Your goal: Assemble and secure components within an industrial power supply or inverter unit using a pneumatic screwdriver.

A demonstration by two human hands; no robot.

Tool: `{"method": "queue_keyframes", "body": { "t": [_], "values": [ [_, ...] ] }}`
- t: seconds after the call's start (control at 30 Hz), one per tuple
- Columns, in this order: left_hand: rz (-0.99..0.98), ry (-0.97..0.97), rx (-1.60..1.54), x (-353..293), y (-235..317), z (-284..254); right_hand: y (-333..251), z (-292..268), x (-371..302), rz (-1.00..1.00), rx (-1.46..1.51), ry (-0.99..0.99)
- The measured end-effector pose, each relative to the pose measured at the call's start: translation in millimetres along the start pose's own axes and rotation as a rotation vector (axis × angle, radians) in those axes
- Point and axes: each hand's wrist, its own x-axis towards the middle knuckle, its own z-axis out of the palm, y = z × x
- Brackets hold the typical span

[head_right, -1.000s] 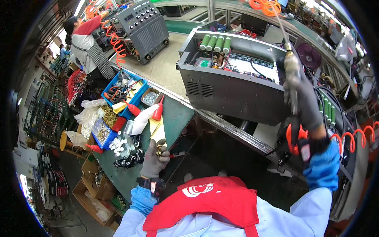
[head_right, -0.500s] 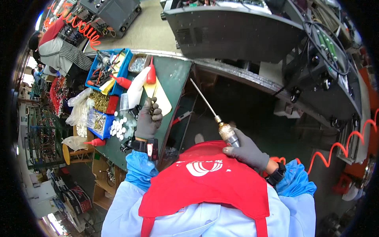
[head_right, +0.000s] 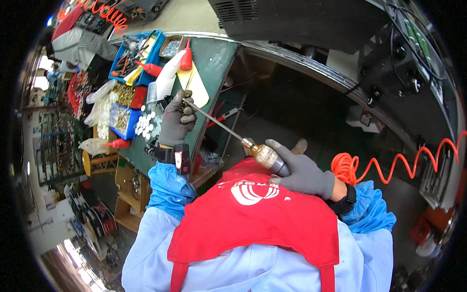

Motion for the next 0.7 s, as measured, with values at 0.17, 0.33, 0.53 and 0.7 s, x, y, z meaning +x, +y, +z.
{"method": "queue_keyframes", "body": {
  "t": [0.17, 0.33, 0.53, 0.7],
  "values": [
    [0.038, 0.061, -0.116, -17.3, -23.2, 27.6, 21.4, -29.6, -21.5, -0.044, -0.035, -0.005],
    [0.039, 0.075, -0.148, -14.1, -42.5, 52.2, 37.4, -54.5, -31.9, -0.021, -0.061, -0.061],
    [0.081, 0.128, -0.286, -2.7, -57.4, 65.4, 38.6, -68.4, -36.1, -0.005, -0.095, -0.067],
    [0.074, 0.050, -0.210, -2.1, -52.3, 63.4, 41.2, -72.8, -33.2, -0.041, -0.200, -0.033]
  ]
}}
